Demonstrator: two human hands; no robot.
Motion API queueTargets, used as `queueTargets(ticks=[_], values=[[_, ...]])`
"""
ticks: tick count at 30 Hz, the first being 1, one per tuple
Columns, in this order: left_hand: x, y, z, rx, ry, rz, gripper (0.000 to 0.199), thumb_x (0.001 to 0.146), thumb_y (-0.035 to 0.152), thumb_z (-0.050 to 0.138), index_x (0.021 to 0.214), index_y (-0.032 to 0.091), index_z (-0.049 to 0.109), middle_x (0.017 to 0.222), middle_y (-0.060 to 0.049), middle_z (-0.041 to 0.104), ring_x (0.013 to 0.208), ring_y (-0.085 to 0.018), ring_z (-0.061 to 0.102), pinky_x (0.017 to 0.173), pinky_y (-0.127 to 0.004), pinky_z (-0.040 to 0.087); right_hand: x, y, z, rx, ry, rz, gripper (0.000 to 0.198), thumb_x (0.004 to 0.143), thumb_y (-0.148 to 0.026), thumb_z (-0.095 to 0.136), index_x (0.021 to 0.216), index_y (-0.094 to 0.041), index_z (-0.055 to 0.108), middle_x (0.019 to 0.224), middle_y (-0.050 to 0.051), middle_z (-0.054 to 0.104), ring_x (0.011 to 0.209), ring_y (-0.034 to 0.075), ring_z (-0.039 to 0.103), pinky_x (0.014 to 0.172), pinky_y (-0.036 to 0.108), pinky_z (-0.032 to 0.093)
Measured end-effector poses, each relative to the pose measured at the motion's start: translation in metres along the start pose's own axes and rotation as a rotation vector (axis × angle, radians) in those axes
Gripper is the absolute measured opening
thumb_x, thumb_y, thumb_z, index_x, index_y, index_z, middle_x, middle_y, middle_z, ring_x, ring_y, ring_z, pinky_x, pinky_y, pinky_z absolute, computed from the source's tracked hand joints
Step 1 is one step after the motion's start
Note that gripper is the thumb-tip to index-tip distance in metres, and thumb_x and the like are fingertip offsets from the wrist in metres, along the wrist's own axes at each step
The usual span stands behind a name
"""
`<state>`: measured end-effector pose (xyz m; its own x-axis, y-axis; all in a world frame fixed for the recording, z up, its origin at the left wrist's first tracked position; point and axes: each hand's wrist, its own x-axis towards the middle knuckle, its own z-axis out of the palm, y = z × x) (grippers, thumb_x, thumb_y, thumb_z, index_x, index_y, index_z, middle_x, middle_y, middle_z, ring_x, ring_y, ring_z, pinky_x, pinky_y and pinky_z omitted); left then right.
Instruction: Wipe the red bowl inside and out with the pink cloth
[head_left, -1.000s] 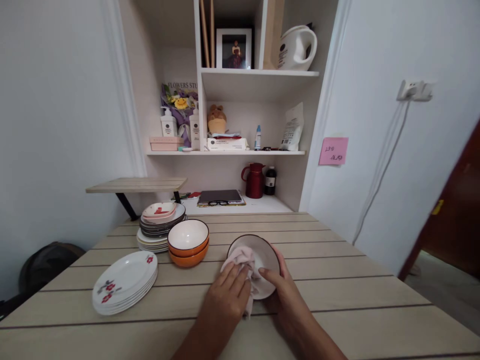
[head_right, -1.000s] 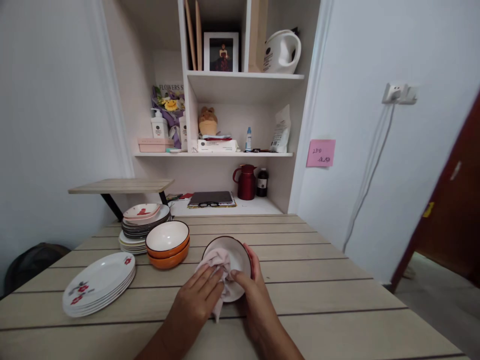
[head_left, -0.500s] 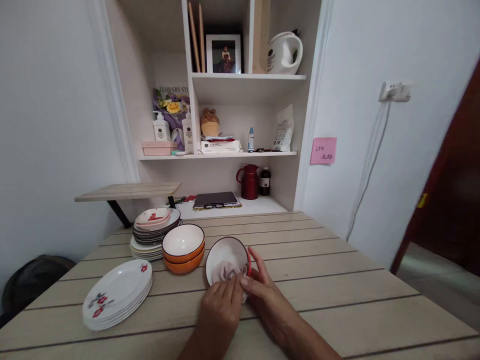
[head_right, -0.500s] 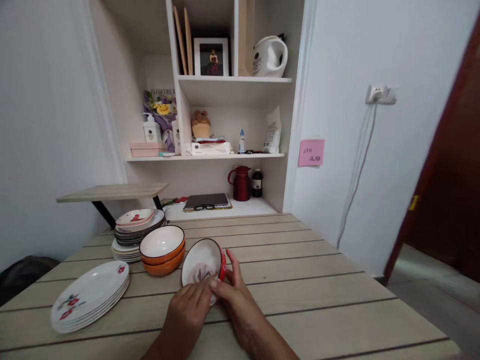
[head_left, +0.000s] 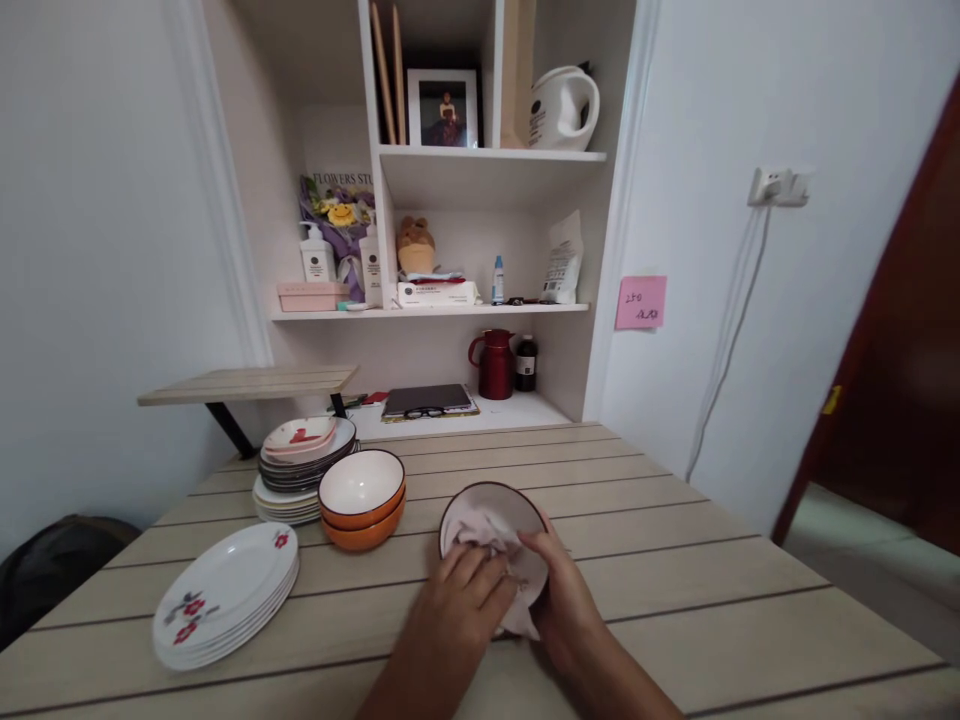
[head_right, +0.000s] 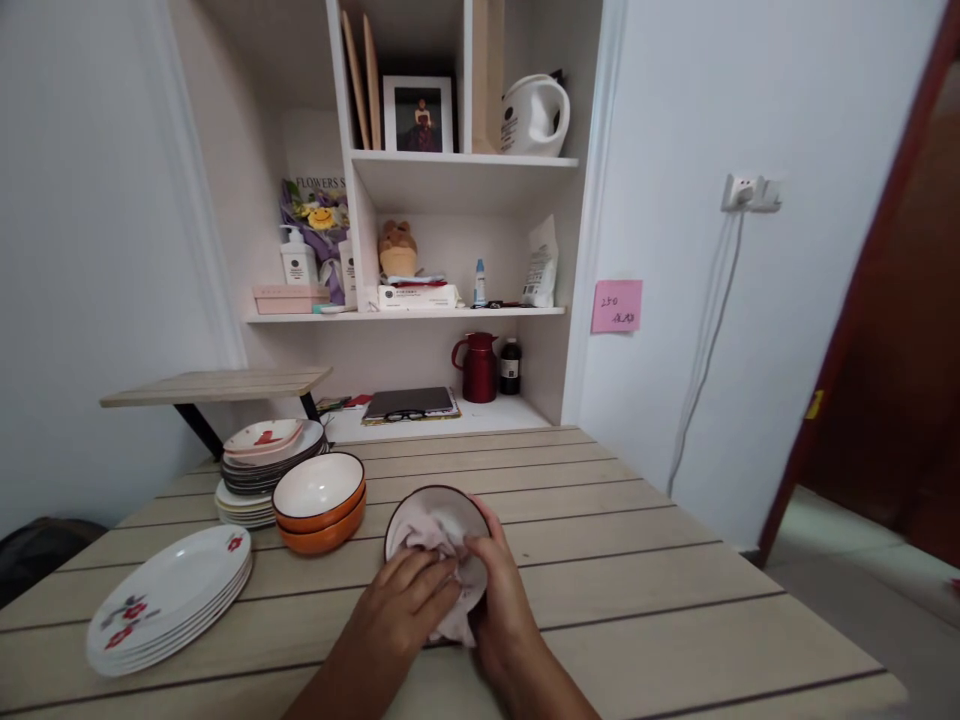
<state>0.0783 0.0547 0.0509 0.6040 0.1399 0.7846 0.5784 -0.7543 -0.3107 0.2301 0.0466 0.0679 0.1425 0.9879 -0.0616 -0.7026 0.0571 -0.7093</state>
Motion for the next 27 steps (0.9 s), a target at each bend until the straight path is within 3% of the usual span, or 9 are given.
queueTargets(ticks=[3, 7, 14, 20, 27], values=[[-0.003, -0.001, 0.007, 0.044, 0.021, -0.024, 0.031, 0.111, 0.023, 0.044, 0.112, 0.024, 0.074, 0.118, -0.002, 0.077, 0.113, -0.020, 0.067, 0.116, -0.045, 0.042, -0.001, -0.004, 0.001, -0.020, 0.037, -0.119, 0.056, 0.065, -0.024, 0.079, 0.120, -0.028, 0.072, 0.100, 0.003, 0.082, 0.092, 0.029, 0.075, 0.077, 0.036, 0.058], [-0.005, -0.003, 0.008, 0.189, 0.073, -0.085, 0.023, 0.108, 0.022, 0.052, 0.101, 0.021, 0.074, 0.125, -0.006, 0.076, 0.127, -0.026, 0.063, 0.126, -0.062, 0.025, -0.004, -0.008, 0.006, -0.094, 0.009, -0.173, 0.066, 0.065, -0.022, 0.076, 0.130, -0.029, 0.068, 0.110, 0.004, 0.081, 0.106, 0.031, 0.073, 0.083, 0.038, 0.056], [-0.006, -0.009, 0.001, 0.197, 0.104, 0.041, 0.030, 0.106, 0.012, 0.045, 0.098, 0.013, 0.074, 0.118, -0.012, 0.077, 0.111, -0.024, 0.073, 0.107, -0.043, 0.054, -0.012, -0.014, 0.009, -0.055, -0.064, -0.061, 0.089, 0.067, -0.027, 0.081, 0.150, -0.033, 0.050, 0.114, 0.006, 0.081, 0.101, 0.031, 0.074, 0.086, 0.041, 0.055], [-0.004, -0.011, -0.004, 0.189, 0.128, 0.066, 0.035, 0.106, 0.008, 0.039, 0.103, 0.012, 0.074, 0.114, -0.011, 0.078, 0.108, -0.023, 0.075, 0.102, -0.040, 0.058, -0.009, -0.006, 0.004, -0.033, -0.079, 0.001, 0.099, 0.068, -0.021, 0.085, 0.155, -0.030, 0.039, 0.115, 0.006, 0.081, 0.097, 0.026, 0.074, 0.091, 0.037, 0.051], [-0.009, -0.010, -0.003, 0.175, 0.109, 0.018, 0.040, 0.108, 0.008, 0.031, 0.108, 0.010, 0.071, 0.100, -0.010, 0.079, 0.093, -0.020, 0.076, 0.090, -0.034, 0.062, -0.014, 0.003, 0.014, 0.017, -0.163, 0.120, 0.090, 0.064, -0.016, 0.084, 0.145, -0.026, 0.045, 0.104, 0.004, 0.082, 0.097, 0.021, 0.073, 0.094, 0.032, 0.050]])
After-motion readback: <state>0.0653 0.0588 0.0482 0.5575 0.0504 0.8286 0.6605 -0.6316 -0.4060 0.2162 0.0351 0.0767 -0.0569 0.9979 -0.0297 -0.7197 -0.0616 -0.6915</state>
